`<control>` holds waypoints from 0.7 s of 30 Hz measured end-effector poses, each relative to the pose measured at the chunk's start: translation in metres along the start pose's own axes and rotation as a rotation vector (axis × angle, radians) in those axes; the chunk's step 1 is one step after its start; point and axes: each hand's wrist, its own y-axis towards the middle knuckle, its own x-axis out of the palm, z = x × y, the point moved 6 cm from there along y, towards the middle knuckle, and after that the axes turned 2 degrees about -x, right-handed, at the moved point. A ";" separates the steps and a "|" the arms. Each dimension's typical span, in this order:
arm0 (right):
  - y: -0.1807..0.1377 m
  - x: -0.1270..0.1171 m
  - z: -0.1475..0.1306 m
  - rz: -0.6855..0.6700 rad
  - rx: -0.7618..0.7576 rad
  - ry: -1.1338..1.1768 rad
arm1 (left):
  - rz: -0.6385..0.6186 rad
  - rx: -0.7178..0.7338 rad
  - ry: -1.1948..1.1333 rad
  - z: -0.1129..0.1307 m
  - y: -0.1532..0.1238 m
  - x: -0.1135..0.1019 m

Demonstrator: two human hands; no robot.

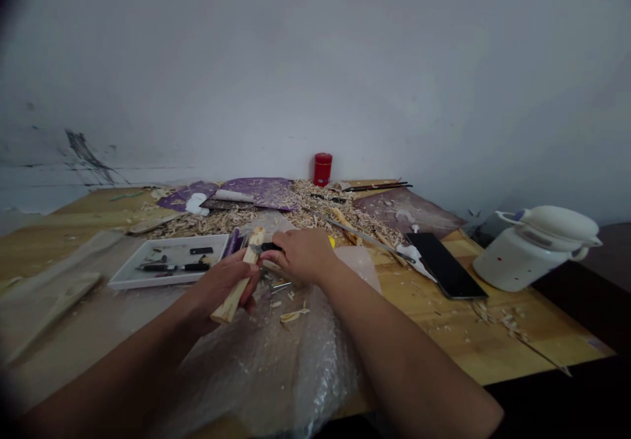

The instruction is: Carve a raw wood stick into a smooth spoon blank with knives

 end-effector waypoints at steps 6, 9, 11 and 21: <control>0.002 -0.002 0.008 0.016 0.064 -0.038 | -0.013 -0.030 -0.073 0.001 -0.003 0.003; 0.002 -0.003 0.007 0.026 0.070 -0.053 | -0.018 -0.046 -0.081 0.000 -0.002 0.003; 0.002 -0.005 0.006 0.035 0.091 -0.083 | 0.014 -0.050 -0.063 -0.001 0.000 0.001; -0.003 -0.012 0.001 0.105 0.158 -0.064 | -0.173 0.034 -0.181 0.004 -0.001 0.002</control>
